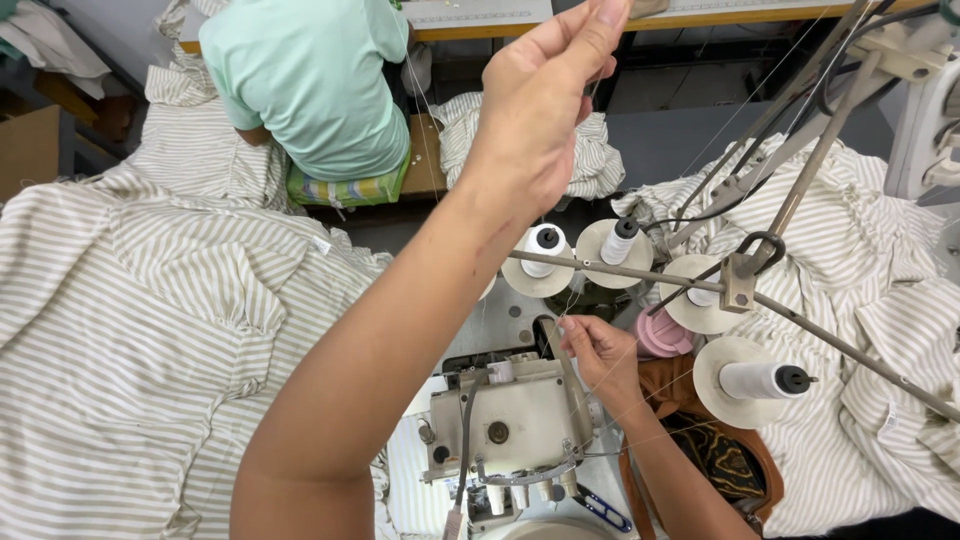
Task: Threading an industrial sewing machine by guiding thread through various tension discs and eyelets
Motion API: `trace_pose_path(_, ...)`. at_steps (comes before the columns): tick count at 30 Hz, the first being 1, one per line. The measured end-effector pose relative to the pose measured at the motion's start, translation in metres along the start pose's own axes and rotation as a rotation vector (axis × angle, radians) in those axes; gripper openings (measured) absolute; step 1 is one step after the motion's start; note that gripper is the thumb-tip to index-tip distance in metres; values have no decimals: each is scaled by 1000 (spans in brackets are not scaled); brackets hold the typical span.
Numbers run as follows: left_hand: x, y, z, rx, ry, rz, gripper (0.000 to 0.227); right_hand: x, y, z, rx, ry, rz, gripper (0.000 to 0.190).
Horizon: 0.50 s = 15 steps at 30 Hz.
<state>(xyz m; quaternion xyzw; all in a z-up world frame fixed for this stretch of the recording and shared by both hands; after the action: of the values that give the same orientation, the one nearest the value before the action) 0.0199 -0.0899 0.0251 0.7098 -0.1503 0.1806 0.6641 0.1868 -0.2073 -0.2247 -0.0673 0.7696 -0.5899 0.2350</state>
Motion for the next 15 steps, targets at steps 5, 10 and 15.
trace_pose_path(5, 8, 27, 30, 445, 33, -257, 34, 1, -3, -1, -21, 9, -2, 26)
trace_pose_path(10, 10, 38, 36, 836, 176, -780, 15, -3, -5, -6, -5, 23, 11, 26)
trace_pose_path(15, 22, 47, 36, 1253, 359, -1237, 1, -8, -6, -10, 9, 17, 1, 26)
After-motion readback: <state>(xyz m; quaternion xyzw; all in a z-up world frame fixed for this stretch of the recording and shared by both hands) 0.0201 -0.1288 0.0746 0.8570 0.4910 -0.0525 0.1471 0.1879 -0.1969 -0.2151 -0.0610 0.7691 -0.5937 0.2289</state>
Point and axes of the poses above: each hand's wrist, its own z-axis away from the middle knuckle, its own x-axis out of the palm, y = z × x, the point moved 3 cm from there along -z, towards the middle knuckle, and after that the axes turned 13 degrees about -y, right-handed, at the moved point
